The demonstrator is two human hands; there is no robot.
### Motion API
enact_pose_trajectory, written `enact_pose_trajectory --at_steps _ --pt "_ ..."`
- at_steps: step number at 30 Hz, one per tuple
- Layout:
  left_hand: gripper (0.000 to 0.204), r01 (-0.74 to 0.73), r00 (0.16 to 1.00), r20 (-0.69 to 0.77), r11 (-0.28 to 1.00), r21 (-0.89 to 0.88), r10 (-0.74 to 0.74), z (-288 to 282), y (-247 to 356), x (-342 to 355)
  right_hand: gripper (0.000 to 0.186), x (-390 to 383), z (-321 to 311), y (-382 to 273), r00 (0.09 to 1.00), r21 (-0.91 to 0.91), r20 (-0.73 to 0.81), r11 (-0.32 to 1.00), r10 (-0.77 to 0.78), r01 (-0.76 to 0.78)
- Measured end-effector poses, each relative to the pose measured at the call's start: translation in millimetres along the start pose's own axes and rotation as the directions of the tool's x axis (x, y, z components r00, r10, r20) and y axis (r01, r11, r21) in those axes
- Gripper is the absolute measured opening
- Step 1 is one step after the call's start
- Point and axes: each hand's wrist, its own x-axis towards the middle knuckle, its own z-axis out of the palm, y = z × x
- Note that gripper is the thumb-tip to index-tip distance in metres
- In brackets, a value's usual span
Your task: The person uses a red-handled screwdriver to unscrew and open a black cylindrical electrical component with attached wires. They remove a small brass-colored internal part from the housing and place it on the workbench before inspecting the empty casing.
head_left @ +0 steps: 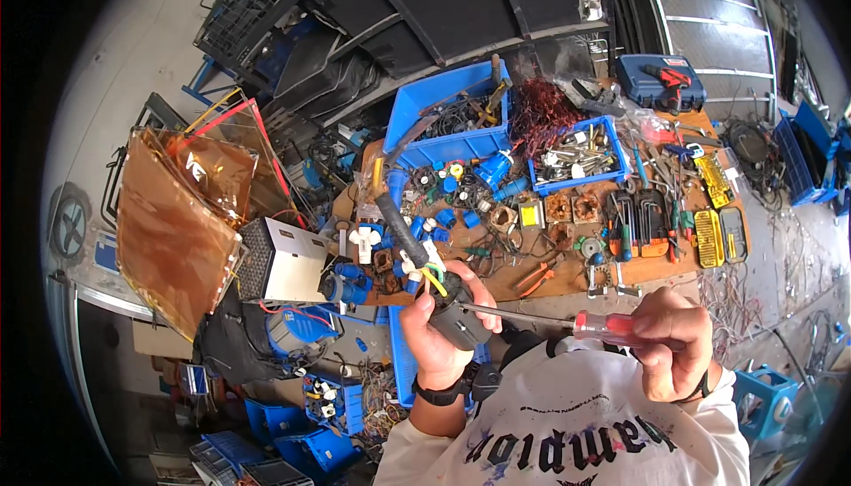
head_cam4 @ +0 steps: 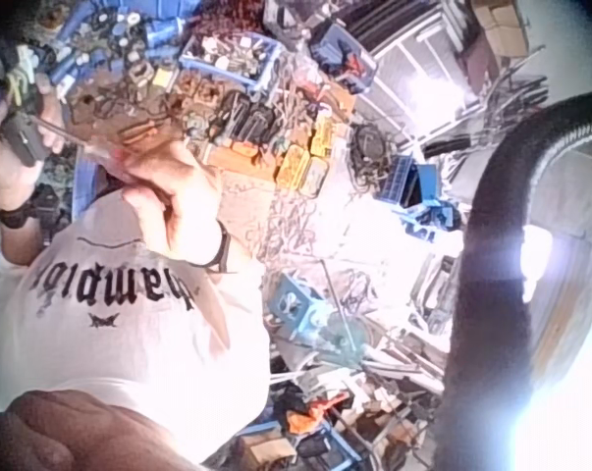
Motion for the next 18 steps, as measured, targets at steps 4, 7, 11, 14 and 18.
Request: enact_pose_trajectory --at_steps 4,7,11,14,18 --pt "0.051 -0.004 1.0 0.01 0.999 -0.041 0.005 -2 0 1 0.017 17 -2 -12 1.0 -0.063 0.007 0.998 -0.018 0.018" --pt "0.052 -0.001 1.0 0.026 0.999 -0.04 0.002 -3 0 0 0.02 19 1 -12 0.996 -0.086 -0.018 0.993 -0.089 0.087" --pt "0.052 0.003 1.0 0.028 1.0 -0.021 -0.003 1 -1 -1 0.024 9 -8 -3 0.985 -0.026 0.056 0.986 -0.163 0.164" --pt "0.052 0.0 1.0 0.026 1.0 0.005 0.0 1 -1 -1 0.029 1 6 -2 0.988 0.166 -0.132 0.981 -0.082 0.103" --pt "0.052 -0.002 1.0 0.02 1.0 -0.018 0.002 -3 -2 -3 0.035 4 6 -1 0.998 0.311 -0.064 0.949 -0.029 0.047"
